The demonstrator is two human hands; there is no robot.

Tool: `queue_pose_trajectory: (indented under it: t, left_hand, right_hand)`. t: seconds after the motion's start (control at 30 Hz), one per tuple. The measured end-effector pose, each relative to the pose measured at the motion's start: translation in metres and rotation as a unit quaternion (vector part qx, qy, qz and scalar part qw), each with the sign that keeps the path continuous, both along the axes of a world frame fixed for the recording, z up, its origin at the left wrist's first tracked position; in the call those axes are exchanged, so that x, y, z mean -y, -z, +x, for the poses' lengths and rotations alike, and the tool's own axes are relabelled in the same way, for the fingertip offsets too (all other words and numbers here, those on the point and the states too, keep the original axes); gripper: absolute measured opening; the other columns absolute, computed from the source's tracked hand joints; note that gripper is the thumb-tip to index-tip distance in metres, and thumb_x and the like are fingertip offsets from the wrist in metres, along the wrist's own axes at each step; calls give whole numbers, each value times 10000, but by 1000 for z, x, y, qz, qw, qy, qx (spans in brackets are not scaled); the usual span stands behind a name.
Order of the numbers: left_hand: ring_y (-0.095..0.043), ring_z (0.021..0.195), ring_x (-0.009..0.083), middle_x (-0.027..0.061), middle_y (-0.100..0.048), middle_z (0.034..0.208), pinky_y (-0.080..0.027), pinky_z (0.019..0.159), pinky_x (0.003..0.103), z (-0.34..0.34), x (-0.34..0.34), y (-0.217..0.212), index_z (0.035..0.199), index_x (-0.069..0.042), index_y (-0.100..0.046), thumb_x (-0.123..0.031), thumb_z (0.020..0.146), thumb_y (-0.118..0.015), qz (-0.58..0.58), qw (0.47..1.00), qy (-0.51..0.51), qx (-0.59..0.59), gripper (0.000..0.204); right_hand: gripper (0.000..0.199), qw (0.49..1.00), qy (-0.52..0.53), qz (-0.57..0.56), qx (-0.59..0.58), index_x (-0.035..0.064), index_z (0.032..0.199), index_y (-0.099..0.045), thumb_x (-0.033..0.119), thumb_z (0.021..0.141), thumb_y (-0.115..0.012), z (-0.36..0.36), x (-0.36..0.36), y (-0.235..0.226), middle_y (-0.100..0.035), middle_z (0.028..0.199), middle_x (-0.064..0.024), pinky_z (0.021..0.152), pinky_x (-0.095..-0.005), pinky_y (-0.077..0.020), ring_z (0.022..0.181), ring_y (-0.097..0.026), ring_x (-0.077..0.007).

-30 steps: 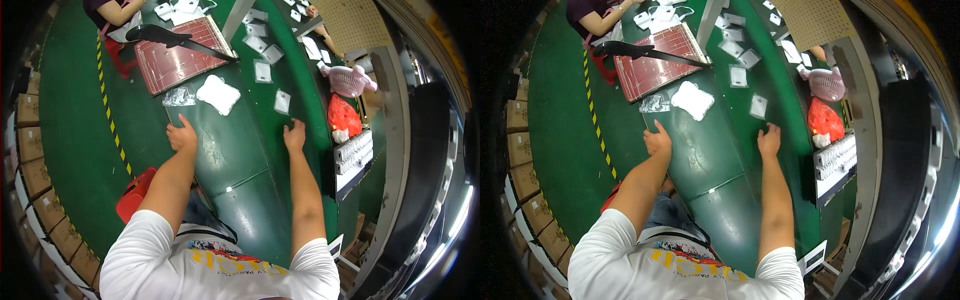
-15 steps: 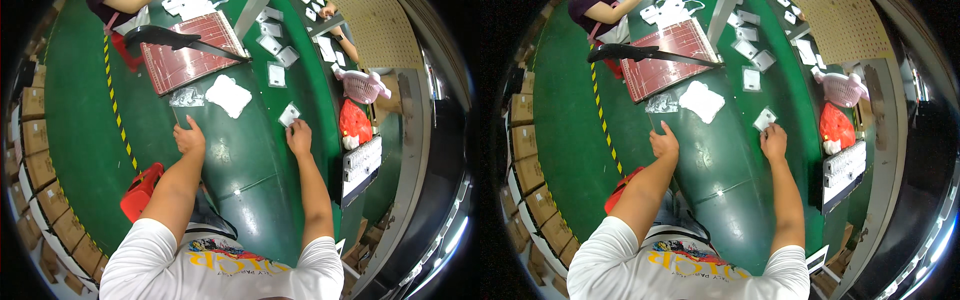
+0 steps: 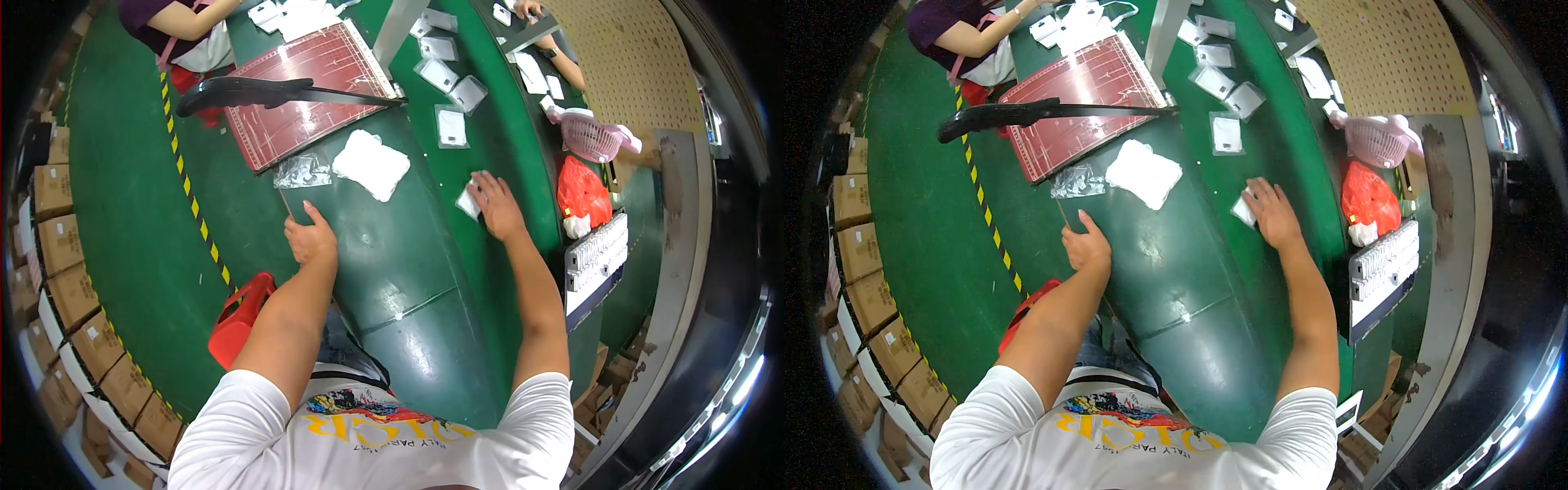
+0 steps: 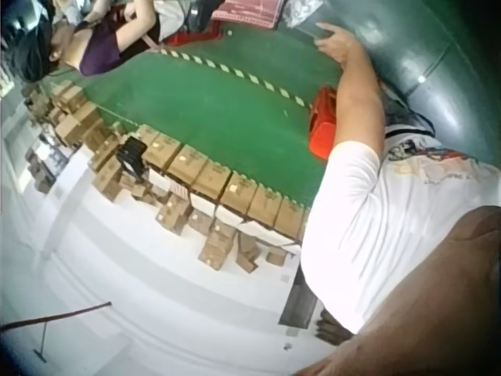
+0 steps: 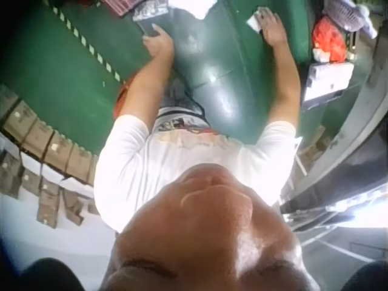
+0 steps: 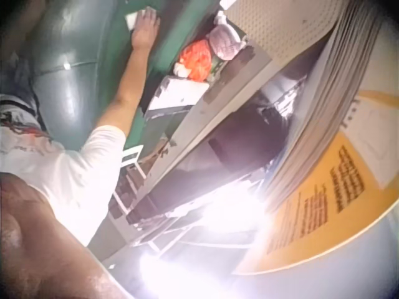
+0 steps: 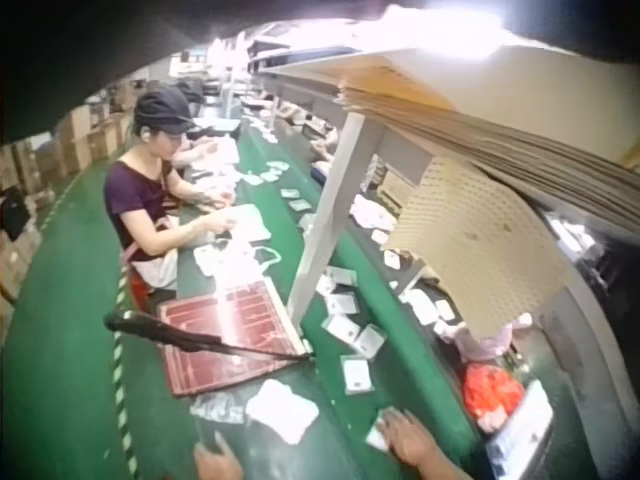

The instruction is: The person gathers plastic-wrapped packets from a conveyor belt, stacks them by hand, handles packaging inserts, and places the packets into a cardboard box.

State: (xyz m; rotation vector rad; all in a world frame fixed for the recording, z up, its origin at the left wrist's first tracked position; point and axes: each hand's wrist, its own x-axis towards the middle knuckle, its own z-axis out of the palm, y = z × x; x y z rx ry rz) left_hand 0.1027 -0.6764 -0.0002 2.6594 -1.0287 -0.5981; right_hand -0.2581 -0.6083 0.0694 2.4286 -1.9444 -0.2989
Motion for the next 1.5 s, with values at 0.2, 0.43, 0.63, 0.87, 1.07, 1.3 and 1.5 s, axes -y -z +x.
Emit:
queue_pose_trajectory:
  t: [0.2, 0.43, 0.63, 0.87, 1.07, 1.3, 1.5]
  left_hand:
    - [-607, 967, 383, 194, -593, 1113, -490, 791, 485, -4, 1, 0, 1195, -28, -522, -583, 894, -432, -3, 1000, 1, -3, 638]
    - [-592, 1011, 377, 178, -584, 1155, -472, 838, 479, -2, 1, 2, 1234, -40, -516, -618, 890, -403, 13, 1000, 2, -7, 682]
    - [-586, 1013, 382, 177, -582, 1151, -473, 830, 481, 0, 0, 2, 1225, -49, -514, -608, 892, -415, 20, 1000, -4, -7, 658]
    - [-591, 957, 381, 181, -588, 1066, -478, 783, 477, -1, 0, 13, 1164, -27, -530, -553, 889, -483, -52, 999, 4, 14, 595]
    - [-589, 951, 383, 185, -589, 1062, -474, 787, 471, -1, 3, 1, 1153, -20, -542, -537, 890, -494, -32, 999, -2, 4, 582]
    - [-579, 1003, 385, 176, -581, 1117, -467, 815, 492, -14, -2, 10, 1204, -43, -519, -560, 906, -449, -14, 1000, 15, -12, 601]
    - [-569, 981, 376, 184, -595, 1028, -463, 823, 475, 6, -1, 11, 1144, -32, -555, -514, 895, -500, -36, 999, 10, 12, 545]
  right_hand:
    - [393, 993, -76, 84, -26, 59, 1219, -522, 165, 840, -523, -8, -4, 2, -478, 1323, -106, 1134, -440, -248, 1307, -382, -259]
    - [686, 958, 240, -39, 152, -8, 1223, -464, 332, 676, -699, 6, 47, 15, -516, 1133, -227, 873, -464, -474, 1017, -548, -402]
    - [784, 885, 437, -30, 156, -8, 1307, -406, 482, 748, -655, 40, 148, 13, -500, 1229, -236, 910, -449, -474, 1109, -544, -390]
    - [856, 891, 448, 26, 75, -37, 1316, -379, 478, 712, -700, 44, 161, 31, -483, 1254, -236, 943, -446, -465, 1155, -505, -387]
    - [791, 869, 470, 27, 155, -72, 1138, -544, 571, 695, -664, -4, 190, 29, -570, 1190, -278, 932, -437, -459, 1097, -569, -406]
    - [913, 805, 577, -1, 138, -102, 1287, -451, 571, 702, -646, -104, 238, 65, -500, 1302, -276, 1008, -433, -415, 1211, -497, -386]
    - [1075, 778, 615, 70, 108, -112, 1392, -265, 546, 663, -702, -53, 255, 73, -419, 1364, -294, 1050, -402, -388, 1256, -452, -371]
